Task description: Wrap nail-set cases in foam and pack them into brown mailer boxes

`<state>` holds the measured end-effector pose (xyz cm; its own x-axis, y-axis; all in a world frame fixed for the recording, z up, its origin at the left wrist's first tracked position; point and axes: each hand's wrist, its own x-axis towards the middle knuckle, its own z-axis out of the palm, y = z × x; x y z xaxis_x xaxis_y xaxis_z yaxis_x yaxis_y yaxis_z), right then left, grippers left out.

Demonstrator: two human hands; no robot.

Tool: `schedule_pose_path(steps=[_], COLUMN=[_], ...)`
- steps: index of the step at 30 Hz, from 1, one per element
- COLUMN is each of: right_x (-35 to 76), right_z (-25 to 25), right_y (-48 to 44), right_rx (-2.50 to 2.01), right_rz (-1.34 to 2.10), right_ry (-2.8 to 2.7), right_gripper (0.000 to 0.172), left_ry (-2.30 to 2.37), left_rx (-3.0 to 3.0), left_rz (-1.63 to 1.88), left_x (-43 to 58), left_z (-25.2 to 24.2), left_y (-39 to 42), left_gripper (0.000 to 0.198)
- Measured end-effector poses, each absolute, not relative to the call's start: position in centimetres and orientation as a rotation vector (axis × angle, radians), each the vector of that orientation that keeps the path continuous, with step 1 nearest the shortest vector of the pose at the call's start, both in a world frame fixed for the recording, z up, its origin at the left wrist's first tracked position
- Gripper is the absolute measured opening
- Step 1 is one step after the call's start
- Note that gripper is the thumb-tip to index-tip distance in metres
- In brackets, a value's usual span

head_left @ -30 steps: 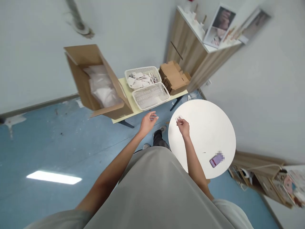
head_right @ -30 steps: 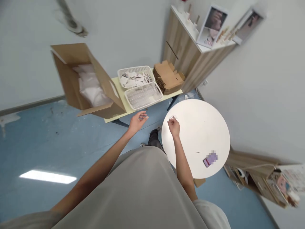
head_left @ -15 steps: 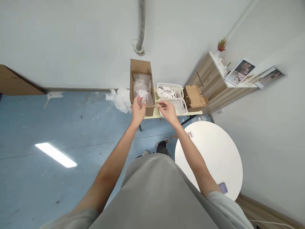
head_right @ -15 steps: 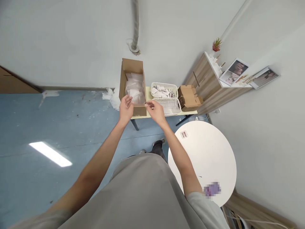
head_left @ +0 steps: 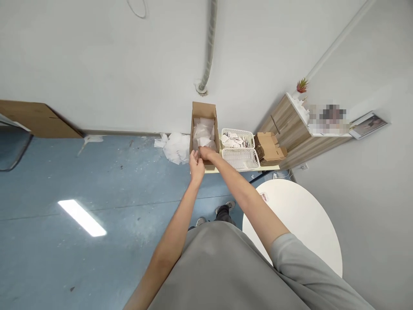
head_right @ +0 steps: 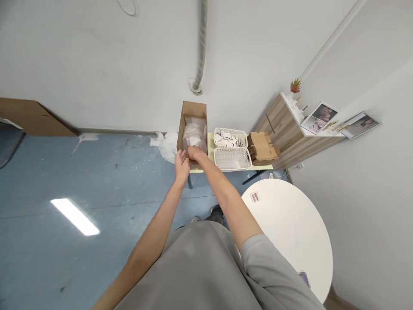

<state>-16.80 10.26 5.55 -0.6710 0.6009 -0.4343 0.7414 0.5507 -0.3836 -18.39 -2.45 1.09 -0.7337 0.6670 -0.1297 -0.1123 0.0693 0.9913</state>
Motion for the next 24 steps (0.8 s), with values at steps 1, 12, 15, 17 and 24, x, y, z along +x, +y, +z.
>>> schedule_pose_path(steps=[1, 12, 15, 17, 24], right_x=[-16.8, -12.0, -8.3, -5.2, 6.3], right_z=[5.4, 10.3, 13.2, 14.9, 15.4], right_y=[10.2, 9.3, 8.2, 7.1, 0.6], right_rx=[1.124, 1.285, 1.37, 1.464, 2.226], right_rz=[-0.793, -0.824, -1.099, -1.268, -1.397], right_ry=[2.531, 3.007, 3.164, 3.273, 3.233], right_gripper=[0.048, 0.036, 0.038, 0.041, 0.033], left_ry=[1.763, 1.67, 1.618, 1.557, 1.397], left_rx=[0.554, 0.541, 0.598, 0.648, 1.032], left_rz=[1.732, 1.763, 1.77, 1.775, 1.633], left_x=[-18.4, -18.4, -18.1, -17.4, -12.3], left_z=[1.0, 2.6, 4.1, 5.4, 9.3], left_y=[-2.5, -2.8, -2.5, -2.4, -1.7], left_gripper=[0.077, 0.056, 0.053, 0.058, 0.064])
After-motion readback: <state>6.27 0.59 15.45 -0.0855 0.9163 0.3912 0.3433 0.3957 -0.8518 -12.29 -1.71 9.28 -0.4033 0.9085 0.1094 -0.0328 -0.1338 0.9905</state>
